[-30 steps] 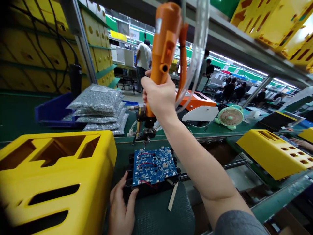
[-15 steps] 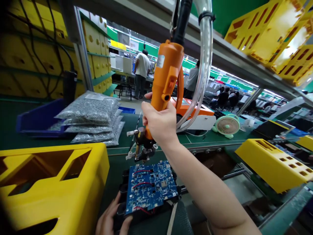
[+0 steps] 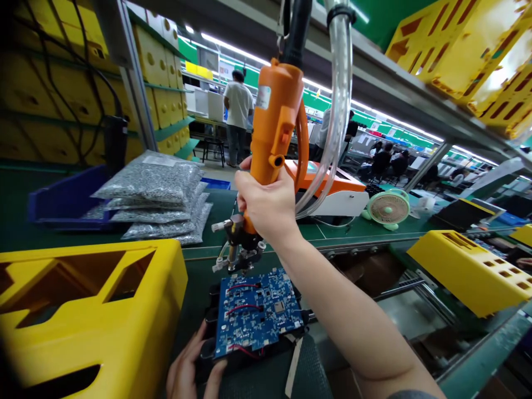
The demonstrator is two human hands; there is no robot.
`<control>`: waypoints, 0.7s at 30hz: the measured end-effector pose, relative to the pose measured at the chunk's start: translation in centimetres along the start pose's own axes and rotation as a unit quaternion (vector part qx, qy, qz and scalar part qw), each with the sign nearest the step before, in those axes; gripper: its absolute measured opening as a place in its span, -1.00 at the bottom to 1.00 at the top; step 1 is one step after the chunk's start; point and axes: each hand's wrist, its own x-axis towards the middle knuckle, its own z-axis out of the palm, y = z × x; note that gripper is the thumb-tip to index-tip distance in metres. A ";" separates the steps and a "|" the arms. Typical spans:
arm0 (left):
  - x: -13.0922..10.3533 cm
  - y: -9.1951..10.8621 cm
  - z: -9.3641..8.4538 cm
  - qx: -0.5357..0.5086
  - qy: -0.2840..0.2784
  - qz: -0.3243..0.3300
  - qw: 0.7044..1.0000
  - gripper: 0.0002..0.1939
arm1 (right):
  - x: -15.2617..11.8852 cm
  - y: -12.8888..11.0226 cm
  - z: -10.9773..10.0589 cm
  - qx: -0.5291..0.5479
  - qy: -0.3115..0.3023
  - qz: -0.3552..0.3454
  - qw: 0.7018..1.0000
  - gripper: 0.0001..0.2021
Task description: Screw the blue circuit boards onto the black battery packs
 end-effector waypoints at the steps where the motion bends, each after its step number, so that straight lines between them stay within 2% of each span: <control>1: 0.0 0.1 0.0 -0.001 -0.001 -0.004 1.000 -0.64 | 0.0 0.0 0.0 0.001 -0.003 0.002 1.000 -0.81; 9: -0.1 0.6 0.0 -0.015 -0.002 -0.016 1.000 -0.62 | 0.2 0.4 -0.2 -0.014 -0.011 0.001 1.000 -0.84; 16: -0.1 1.0 -0.1 -0.042 0.004 -0.015 0.999 -0.64 | 2.9 -1.9 0.6 -0.041 0.061 -0.079 0.994 -0.84; 21: -0.1 1.2 -0.2 -0.039 0.009 -0.013 0.999 -0.62 | 1.7 -1.7 2.0 -0.025 0.025 -0.054 0.998 -0.81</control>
